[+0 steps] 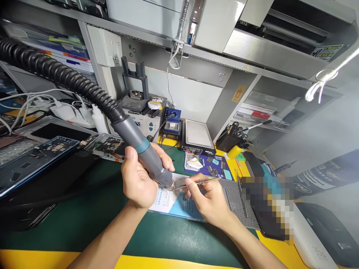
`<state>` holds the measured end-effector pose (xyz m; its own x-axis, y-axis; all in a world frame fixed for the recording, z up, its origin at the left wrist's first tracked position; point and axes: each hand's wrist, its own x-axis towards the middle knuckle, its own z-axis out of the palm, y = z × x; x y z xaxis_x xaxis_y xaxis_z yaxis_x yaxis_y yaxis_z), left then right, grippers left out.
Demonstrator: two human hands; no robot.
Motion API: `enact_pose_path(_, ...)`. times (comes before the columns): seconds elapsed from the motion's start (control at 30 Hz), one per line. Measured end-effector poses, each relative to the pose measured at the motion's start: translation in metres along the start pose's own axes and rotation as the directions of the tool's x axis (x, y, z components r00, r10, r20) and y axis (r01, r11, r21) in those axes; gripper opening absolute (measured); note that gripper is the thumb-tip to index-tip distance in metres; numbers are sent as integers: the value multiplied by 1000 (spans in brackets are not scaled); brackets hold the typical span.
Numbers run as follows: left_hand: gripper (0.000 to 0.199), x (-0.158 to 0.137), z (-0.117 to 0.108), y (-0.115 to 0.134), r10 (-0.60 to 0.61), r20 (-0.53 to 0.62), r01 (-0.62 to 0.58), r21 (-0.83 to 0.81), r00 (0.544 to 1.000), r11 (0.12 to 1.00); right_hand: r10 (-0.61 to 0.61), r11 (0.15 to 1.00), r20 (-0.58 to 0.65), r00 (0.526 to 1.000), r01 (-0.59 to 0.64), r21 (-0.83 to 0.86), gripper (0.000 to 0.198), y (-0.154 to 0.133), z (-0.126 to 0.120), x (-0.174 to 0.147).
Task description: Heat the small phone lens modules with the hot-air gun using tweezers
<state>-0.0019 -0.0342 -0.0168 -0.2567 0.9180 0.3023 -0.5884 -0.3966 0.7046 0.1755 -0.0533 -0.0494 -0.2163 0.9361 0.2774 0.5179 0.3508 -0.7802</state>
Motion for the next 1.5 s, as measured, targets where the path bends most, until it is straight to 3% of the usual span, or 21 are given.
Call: enact_pose_path(1.5, 54, 3, -4, -1, 41, -6, -41, 13, 999, 999, -48, 998, -19, 999, 47, -42, 45, -4, 0, -1)
